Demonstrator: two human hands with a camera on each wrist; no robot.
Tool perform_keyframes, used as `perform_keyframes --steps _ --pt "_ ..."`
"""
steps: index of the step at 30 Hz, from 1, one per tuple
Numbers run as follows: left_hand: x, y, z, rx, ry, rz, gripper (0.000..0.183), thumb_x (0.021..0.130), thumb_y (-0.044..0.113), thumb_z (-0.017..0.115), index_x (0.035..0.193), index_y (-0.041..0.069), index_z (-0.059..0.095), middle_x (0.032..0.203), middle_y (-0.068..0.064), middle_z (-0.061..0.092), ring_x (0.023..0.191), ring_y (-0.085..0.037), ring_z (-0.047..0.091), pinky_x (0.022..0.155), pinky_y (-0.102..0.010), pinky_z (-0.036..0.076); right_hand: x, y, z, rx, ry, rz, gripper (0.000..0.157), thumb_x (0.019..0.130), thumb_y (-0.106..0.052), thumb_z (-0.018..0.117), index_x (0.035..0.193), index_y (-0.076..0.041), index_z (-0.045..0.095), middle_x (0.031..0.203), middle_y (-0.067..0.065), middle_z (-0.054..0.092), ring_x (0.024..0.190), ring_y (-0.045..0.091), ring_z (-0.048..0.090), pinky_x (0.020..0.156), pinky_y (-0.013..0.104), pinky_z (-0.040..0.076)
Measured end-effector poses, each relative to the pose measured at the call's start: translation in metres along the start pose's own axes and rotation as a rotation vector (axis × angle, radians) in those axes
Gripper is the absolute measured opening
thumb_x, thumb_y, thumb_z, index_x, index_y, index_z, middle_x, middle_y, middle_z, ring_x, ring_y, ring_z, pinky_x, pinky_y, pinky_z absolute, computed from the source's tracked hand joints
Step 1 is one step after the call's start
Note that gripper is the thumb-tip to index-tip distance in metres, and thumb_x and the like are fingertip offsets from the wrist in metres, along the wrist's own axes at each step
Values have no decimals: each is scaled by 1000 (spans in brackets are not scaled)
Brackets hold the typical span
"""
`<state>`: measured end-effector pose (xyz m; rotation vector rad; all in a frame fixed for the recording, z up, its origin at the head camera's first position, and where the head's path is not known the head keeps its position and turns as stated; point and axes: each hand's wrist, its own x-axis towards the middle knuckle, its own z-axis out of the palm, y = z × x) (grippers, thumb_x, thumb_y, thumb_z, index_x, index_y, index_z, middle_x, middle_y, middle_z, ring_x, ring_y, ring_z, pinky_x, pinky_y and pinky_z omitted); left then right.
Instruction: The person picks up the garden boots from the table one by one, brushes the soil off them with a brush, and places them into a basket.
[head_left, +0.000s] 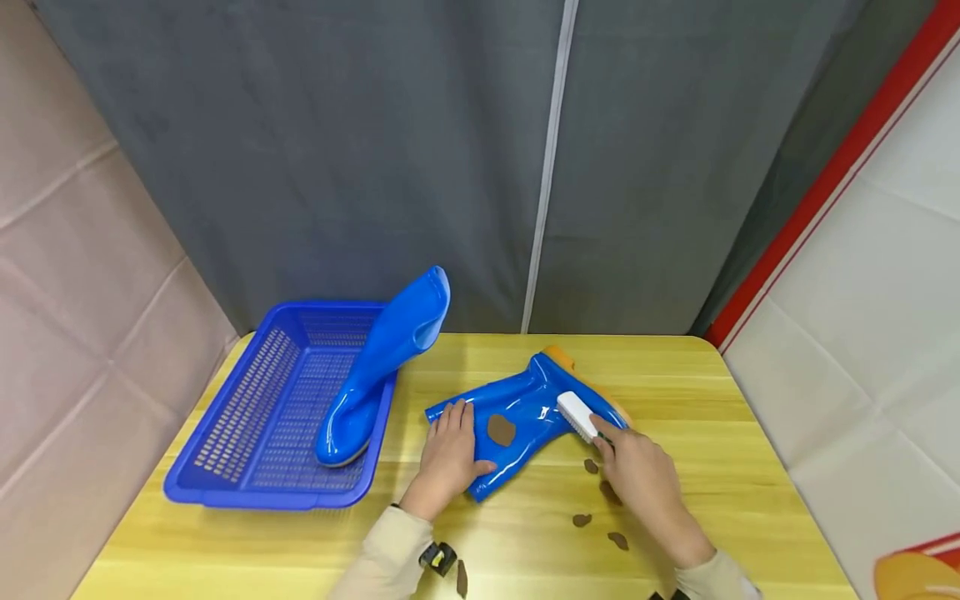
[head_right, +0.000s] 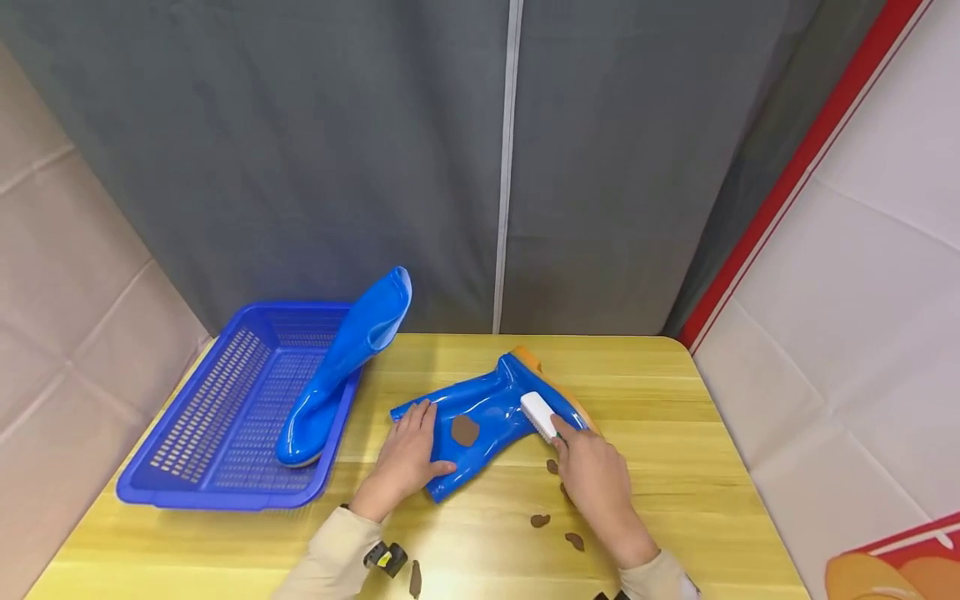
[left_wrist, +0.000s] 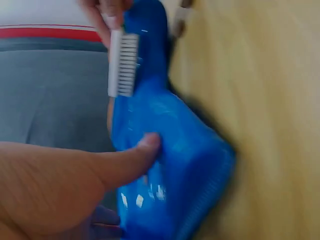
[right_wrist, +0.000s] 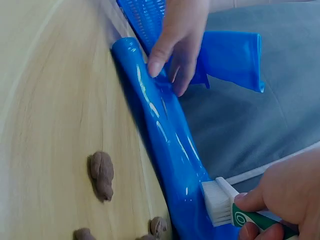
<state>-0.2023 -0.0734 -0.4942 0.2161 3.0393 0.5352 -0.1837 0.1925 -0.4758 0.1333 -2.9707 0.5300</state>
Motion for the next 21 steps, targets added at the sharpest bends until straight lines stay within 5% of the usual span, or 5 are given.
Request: perform_keyframes --steps 11,17,21 --pt "-1 -19 24 242 -128 -1 114 76 73 66 156 3 24 167 -13 19 155 -32 19 125 -54 19 -1 -8 5 -53 -14 -39 38 97 -21 62 135 -17 63 84 14 71 52 13 41 43 27 30" --pt "6 -18 17 380 -93 0 115 73 79 61 155 6 29 166 -11 23 154 -29 22 125 -54 17 4 -12 5 -75 46 -96 38 96 -17 63 134 -14 64 77 14 67 49 13 39 41 26 29" --pt "5 -18 19 373 -102 -6 115 72 80 62 155 6 30 166 -13 20 154 -30 21 125 -55 17 1 -12 11 -79 61 -97 37 96 -16 63 133 -14 64 79 16 68 48 13 39 41 25 29"
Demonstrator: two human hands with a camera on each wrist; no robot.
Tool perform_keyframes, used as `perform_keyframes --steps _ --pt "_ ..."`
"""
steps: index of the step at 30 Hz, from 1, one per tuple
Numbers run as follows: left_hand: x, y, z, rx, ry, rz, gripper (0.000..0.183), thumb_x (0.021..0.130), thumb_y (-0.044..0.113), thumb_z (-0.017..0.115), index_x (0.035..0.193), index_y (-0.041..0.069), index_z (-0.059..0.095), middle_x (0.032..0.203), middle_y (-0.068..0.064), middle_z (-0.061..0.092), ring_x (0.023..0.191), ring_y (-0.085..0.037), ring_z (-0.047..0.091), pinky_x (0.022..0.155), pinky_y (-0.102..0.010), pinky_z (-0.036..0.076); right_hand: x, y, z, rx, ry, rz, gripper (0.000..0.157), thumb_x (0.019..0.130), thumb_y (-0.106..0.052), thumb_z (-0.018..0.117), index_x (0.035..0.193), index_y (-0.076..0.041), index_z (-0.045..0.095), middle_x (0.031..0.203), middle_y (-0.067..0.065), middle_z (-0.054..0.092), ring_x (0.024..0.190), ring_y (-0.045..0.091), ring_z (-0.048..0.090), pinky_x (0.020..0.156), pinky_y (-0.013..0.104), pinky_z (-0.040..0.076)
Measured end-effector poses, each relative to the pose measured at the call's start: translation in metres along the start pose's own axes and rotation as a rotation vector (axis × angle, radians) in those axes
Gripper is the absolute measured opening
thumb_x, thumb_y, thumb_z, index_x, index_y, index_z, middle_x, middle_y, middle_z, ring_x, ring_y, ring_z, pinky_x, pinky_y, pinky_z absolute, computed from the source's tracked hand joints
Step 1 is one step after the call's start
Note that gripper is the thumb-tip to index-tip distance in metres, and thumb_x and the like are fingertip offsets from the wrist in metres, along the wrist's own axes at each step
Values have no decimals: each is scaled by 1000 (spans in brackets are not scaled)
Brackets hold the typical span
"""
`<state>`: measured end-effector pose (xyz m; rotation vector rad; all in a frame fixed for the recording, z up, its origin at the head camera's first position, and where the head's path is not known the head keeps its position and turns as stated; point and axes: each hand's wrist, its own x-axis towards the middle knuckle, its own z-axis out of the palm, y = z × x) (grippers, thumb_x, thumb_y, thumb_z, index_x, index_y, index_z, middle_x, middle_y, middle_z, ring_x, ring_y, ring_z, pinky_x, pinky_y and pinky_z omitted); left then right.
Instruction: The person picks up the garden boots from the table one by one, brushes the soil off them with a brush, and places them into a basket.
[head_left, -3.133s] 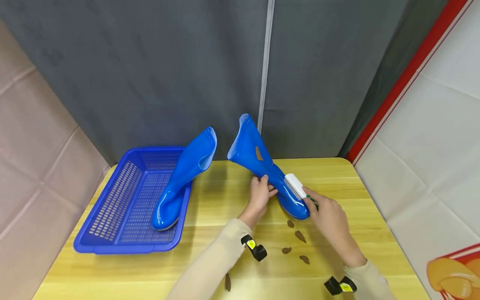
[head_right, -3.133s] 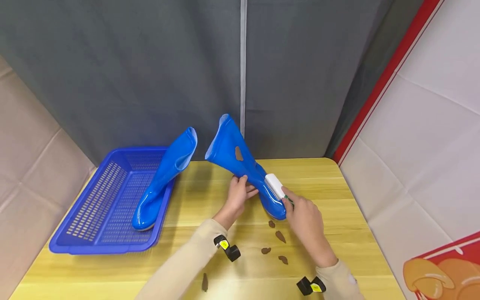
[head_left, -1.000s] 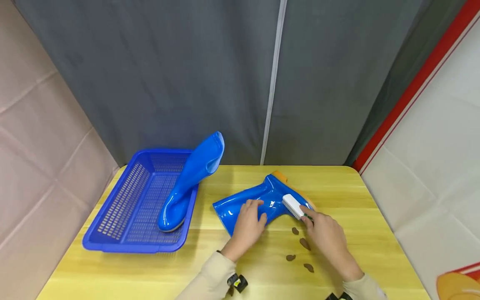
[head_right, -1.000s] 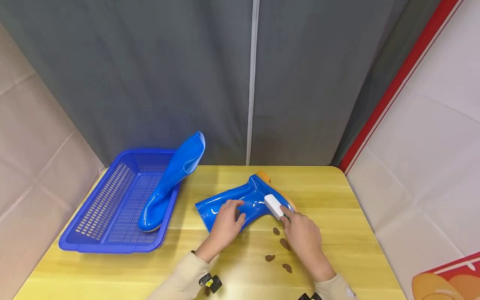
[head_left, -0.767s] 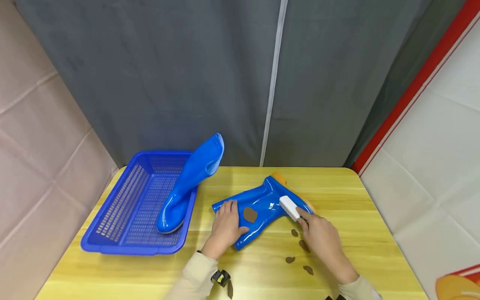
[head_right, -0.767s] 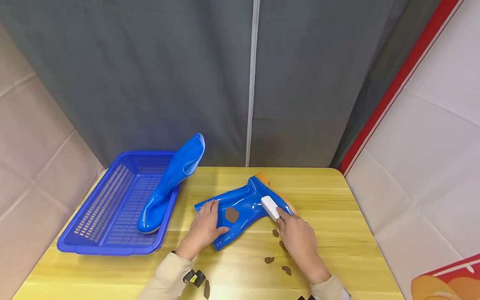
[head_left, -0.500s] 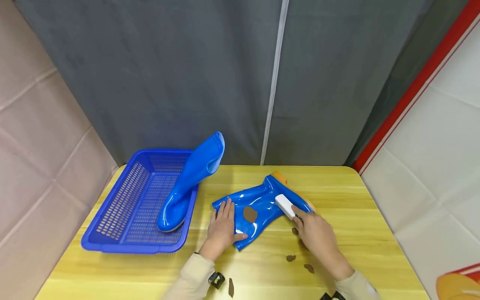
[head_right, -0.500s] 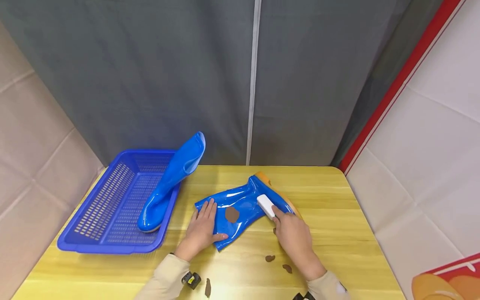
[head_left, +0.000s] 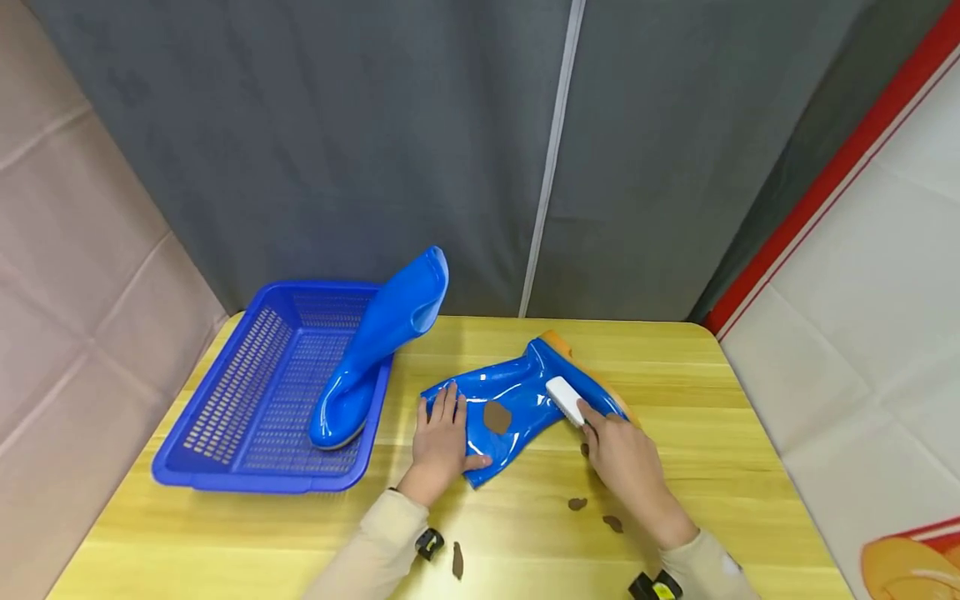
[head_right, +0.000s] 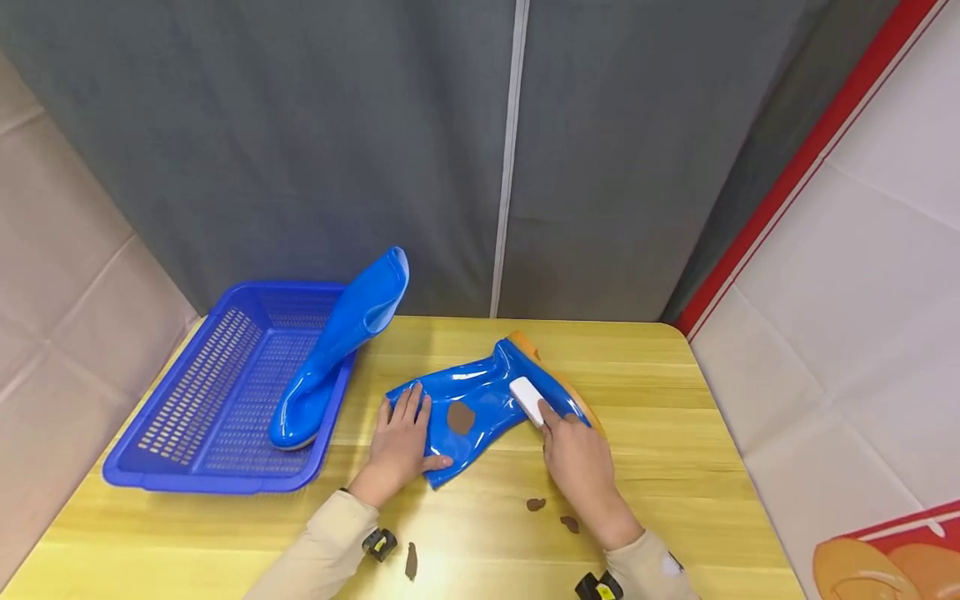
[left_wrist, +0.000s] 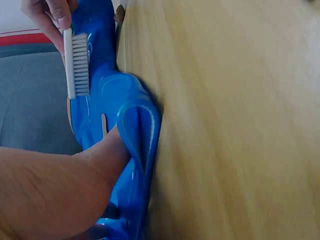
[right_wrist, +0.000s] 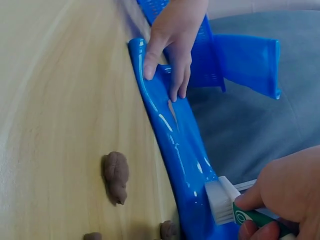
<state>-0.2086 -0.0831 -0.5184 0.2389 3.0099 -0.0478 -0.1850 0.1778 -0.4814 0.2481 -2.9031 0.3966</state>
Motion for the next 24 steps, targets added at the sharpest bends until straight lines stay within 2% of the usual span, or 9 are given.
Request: perform_keyframes --steps 7,11,14,16,19,21,24 --pt "3 -2 -4 -68 -58 3 120 71 77 67 157 5 24 165 -13 23 154 -30 23 124 -54 21 3 -4 -3 4 -9 -13 36 96 -17 63 132 -15 65 88 16 72 53 13 43 44 25 31" --pt "4 -5 -4 -78 -99 -6 120 74 77 65 158 5 17 168 -12 16 156 -28 17 125 -55 16 6 -15 -3 34 -36 -52 36 96 -19 65 131 -19 66 89 11 73 56 12 44 49 23 33" --pt "4 -7 -4 -86 -118 -6 120 76 77 63 159 5 15 168 -11 12 156 -29 14 126 -56 13 8 -25 3 36 -64 -110 34 95 -21 67 128 -22 68 87 6 74 58 11 46 52 22 35" --pt "3 -7 -5 -97 -123 -1 119 76 77 63 158 4 17 168 -13 13 156 -30 15 125 -57 13 9 -31 11 12 -86 -153 33 95 -23 67 128 -24 69 79 3 71 58 10 45 52 21 35" --pt "1 -7 -6 -118 -127 6 118 77 76 63 158 3 18 167 -14 14 156 -31 16 125 -58 15 9 -36 23 -39 -96 -186 34 94 -25 67 128 -25 68 63 -2 57 56 10 41 50 20 33" --pt "1 -6 -6 -116 -126 7 118 77 76 63 158 3 18 167 -14 14 156 -31 16 125 -57 15 7 -39 28 -63 -91 -193 35 94 -25 67 129 -26 68 59 -3 50 53 10 39 48 19 31" --pt "1 -4 -9 -104 -117 5 119 76 76 63 157 2 19 167 -15 15 156 -31 16 125 -56 14 4 -42 27 -74 -85 -192 35 94 -24 67 129 -26 68 59 -2 49 51 11 37 47 20 29"
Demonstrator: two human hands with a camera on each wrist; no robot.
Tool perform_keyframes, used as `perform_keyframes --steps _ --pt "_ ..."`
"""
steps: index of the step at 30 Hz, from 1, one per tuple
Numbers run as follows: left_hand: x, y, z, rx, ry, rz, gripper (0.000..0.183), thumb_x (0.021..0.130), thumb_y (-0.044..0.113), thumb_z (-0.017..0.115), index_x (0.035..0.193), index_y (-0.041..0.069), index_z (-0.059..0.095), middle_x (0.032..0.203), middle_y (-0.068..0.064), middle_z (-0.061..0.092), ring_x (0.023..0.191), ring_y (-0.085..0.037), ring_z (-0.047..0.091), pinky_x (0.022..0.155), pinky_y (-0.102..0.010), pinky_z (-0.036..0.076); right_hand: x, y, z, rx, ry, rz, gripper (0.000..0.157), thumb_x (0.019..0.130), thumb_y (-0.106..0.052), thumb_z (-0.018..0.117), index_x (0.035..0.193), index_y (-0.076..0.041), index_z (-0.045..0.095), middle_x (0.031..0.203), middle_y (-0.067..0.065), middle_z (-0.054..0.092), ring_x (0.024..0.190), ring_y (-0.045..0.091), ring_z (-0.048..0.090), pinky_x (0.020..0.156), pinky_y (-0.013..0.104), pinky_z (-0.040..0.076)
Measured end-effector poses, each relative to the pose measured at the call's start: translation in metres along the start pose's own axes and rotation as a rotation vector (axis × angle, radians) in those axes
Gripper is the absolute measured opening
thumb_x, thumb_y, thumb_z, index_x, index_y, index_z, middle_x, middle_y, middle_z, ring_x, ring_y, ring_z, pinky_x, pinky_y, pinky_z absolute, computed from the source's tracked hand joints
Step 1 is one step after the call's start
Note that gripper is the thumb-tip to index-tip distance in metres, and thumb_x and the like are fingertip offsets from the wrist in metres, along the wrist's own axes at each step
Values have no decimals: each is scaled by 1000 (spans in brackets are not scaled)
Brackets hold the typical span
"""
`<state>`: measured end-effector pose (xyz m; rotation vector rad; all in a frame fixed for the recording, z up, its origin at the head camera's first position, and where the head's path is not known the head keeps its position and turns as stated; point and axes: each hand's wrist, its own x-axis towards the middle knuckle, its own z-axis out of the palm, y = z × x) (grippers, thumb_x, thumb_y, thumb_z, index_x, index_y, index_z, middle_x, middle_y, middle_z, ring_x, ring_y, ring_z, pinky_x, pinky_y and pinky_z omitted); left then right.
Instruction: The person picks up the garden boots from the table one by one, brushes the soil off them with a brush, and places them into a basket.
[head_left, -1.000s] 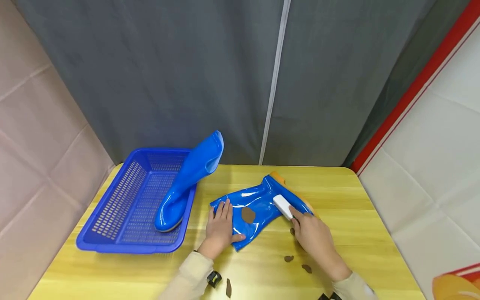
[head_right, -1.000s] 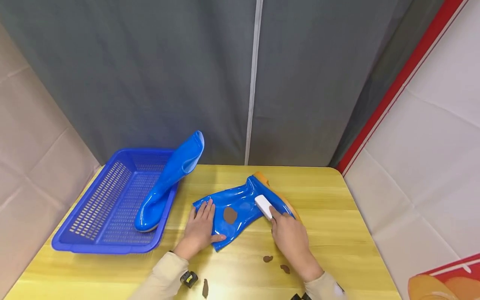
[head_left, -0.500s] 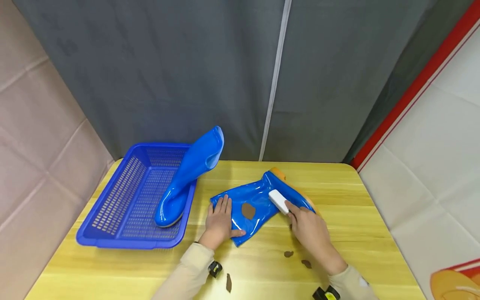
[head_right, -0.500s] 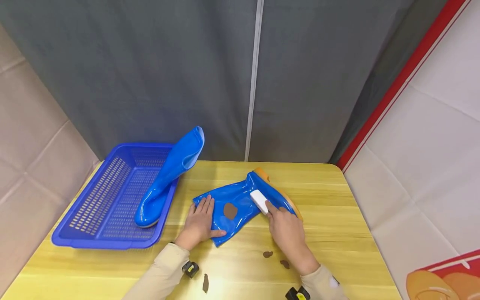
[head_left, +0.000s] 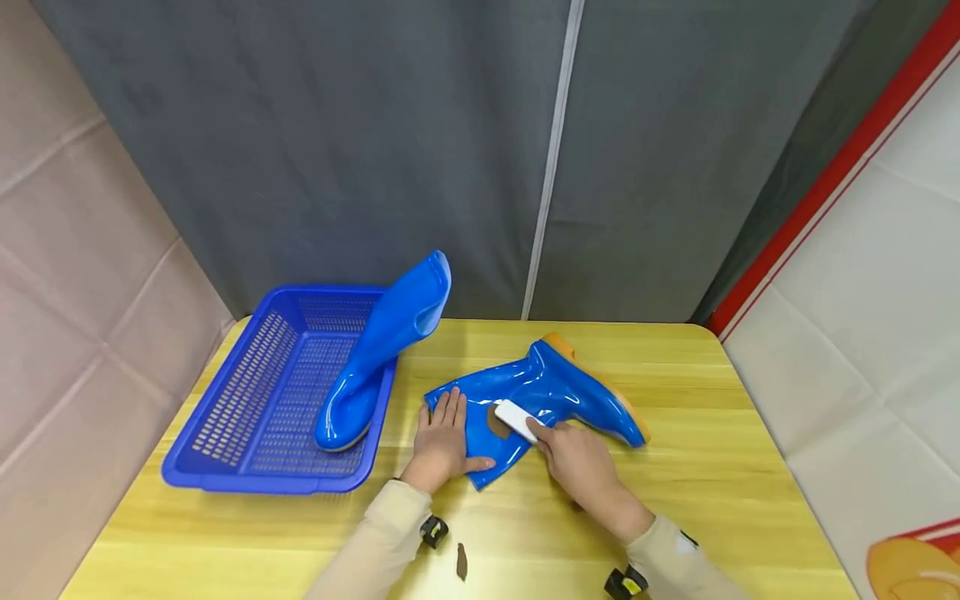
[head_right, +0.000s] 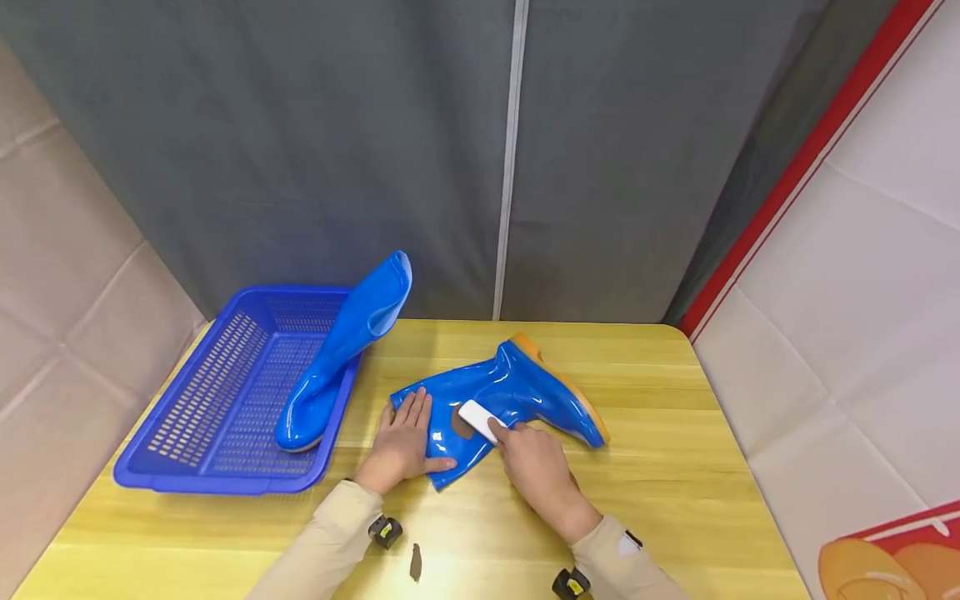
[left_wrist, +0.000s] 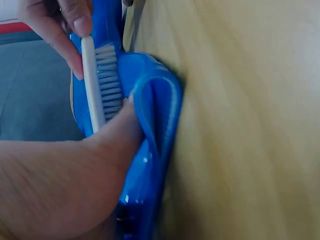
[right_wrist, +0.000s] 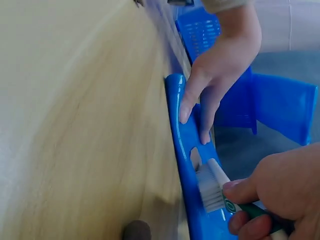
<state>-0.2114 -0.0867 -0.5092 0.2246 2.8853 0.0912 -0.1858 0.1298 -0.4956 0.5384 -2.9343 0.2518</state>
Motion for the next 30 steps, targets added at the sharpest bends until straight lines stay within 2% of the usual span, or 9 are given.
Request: perform_keyframes --steps 8,13,16,20,24,26,30 --pt "6 4 -2 32 -29 -18 122 73 79 63 158 3 18 167 -14 14 156 -31 14 126 -55 11 -16 0 -14 -20 -36 13 32 94 -22 67 126 -24 70 65 3 59 51 13 41 46 24 34" --pt "4 4 -3 16 -46 -22 121 74 78 64 158 3 17 168 -14 12 156 -31 12 126 -56 10 -29 3 -26 20 -115 44 33 93 -20 68 126 -24 70 61 -2 53 52 10 40 47 21 32" --pt "5 3 -4 39 -49 -19 121 76 78 62 158 1 16 168 -16 11 157 -32 11 127 -53 10 -33 6 -30 59 -145 60 35 93 -20 68 128 -24 68 60 -6 50 51 8 39 47 19 32" --pt "7 2 -6 69 -36 11 121 77 76 62 156 -3 16 167 -20 12 156 -33 10 128 -46 12 -26 11 -31 118 -140 54 39 95 -16 67 133 -22 65 68 -5 55 54 7 41 49 19 34" --pt "7 2 -6 61 -17 40 120 77 74 64 155 -6 19 165 -23 15 156 -35 14 127 -43 19 -10 17 -30 162 -77 36 43 95 -10 65 137 -18 61 79 1 62 60 9 44 54 21 38" --pt "6 3 -6 66 -28 47 120 78 74 63 155 -6 19 165 -23 14 155 -36 14 127 -43 20 -2 17 -27 159 -73 29 42 96 -11 63 137 -20 61 80 2 63 62 10 46 57 22 41" --pt "5 4 -7 53 -26 50 118 79 73 63 154 -7 20 165 -24 16 155 -37 16 126 -44 23 8 15 -18 97 -117 -33 39 100 -16 59 137 -23 61 85 4 67 69 12 51 66 28 52"
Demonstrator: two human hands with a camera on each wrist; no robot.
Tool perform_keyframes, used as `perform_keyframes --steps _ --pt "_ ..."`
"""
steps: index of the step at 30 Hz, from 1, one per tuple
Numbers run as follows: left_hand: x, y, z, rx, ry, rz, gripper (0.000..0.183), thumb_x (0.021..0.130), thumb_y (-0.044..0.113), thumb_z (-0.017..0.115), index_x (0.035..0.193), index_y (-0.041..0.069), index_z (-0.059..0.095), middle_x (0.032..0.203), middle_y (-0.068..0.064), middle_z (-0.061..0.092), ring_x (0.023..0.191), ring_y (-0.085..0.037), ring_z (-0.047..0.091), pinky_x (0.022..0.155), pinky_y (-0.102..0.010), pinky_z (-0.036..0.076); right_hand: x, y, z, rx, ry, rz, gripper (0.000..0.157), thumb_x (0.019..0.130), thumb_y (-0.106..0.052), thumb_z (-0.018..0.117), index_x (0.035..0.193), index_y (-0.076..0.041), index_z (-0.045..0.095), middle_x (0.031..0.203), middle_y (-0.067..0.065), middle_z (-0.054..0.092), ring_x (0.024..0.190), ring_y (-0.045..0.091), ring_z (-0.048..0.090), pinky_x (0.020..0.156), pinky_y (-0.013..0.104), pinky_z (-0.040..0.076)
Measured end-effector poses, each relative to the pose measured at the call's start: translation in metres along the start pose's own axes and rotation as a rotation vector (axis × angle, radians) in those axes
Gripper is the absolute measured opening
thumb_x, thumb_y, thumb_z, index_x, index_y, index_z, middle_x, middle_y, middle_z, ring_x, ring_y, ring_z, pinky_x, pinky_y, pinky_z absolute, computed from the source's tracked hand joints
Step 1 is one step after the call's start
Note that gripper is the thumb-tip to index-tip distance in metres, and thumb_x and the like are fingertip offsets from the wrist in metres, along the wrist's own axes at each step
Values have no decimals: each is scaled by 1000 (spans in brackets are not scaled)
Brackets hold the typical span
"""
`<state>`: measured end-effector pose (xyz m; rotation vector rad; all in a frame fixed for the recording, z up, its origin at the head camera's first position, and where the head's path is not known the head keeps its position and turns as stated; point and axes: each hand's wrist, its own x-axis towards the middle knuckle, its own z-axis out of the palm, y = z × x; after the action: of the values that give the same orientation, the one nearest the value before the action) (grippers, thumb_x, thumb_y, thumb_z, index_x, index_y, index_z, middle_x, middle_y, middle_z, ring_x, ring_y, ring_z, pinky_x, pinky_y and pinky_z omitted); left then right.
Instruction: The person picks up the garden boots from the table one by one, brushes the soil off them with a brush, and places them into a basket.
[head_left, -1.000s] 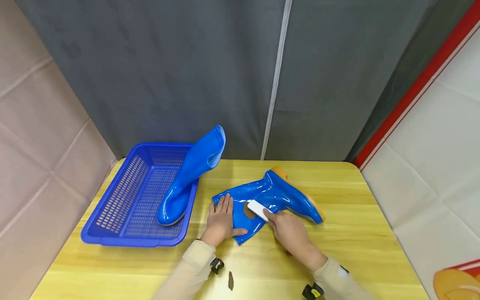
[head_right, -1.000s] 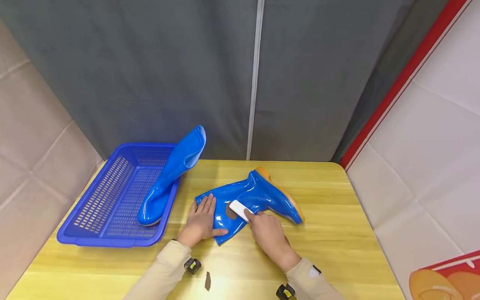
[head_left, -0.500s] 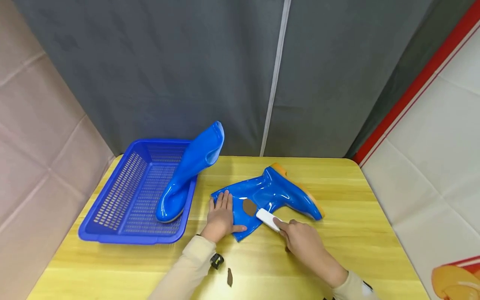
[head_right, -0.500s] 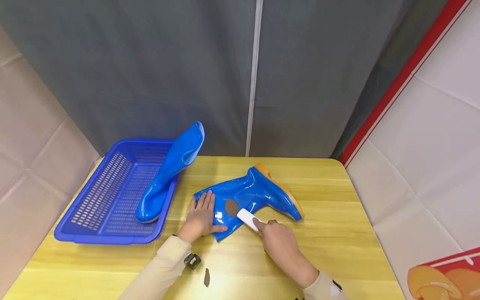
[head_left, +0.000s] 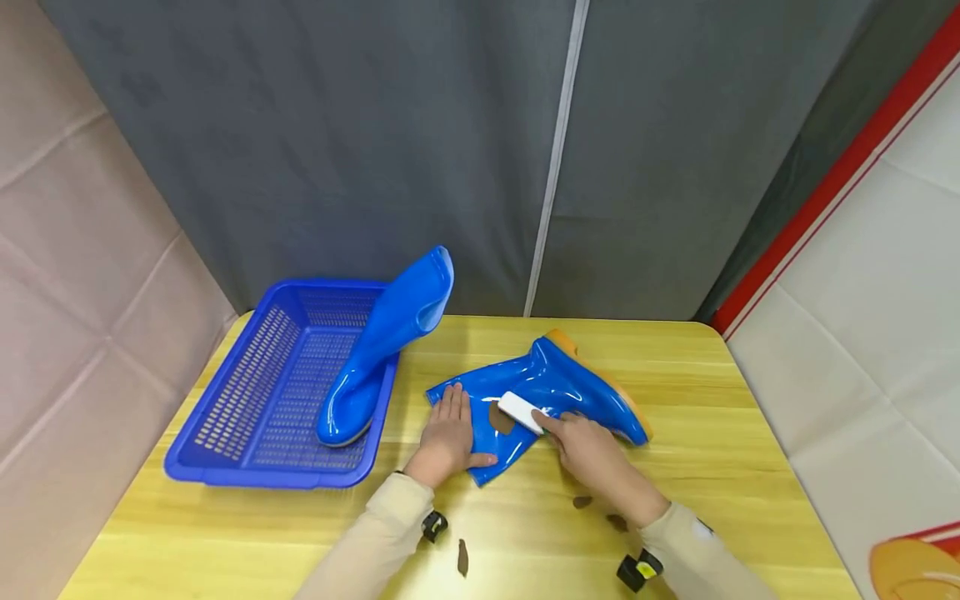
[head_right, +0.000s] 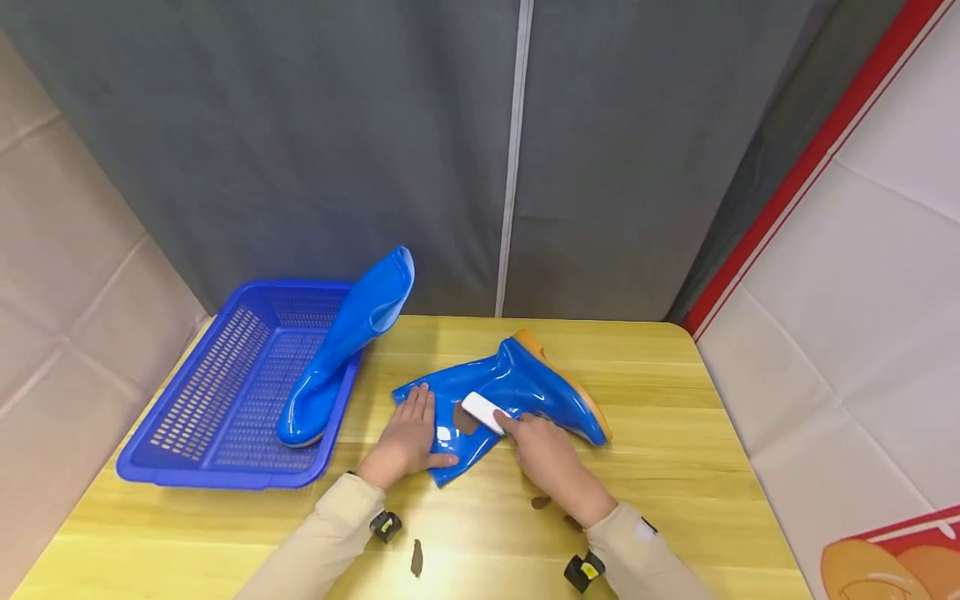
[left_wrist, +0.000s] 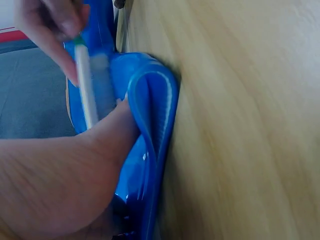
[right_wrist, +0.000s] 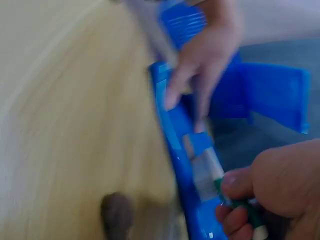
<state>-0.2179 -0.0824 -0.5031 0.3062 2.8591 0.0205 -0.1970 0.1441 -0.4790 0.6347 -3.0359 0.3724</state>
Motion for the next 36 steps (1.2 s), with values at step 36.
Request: perform_keyframes --steps 36 --pt "0 -6 13 -118 23 21 119 79 71 65 156 -5 15 166 -22 9 156 -37 10 127 -47 19 -2 -1 -3 -14 10 -17 38 99 -17 60 137 -23 61 90 6 69 67 12 52 63 26 50"
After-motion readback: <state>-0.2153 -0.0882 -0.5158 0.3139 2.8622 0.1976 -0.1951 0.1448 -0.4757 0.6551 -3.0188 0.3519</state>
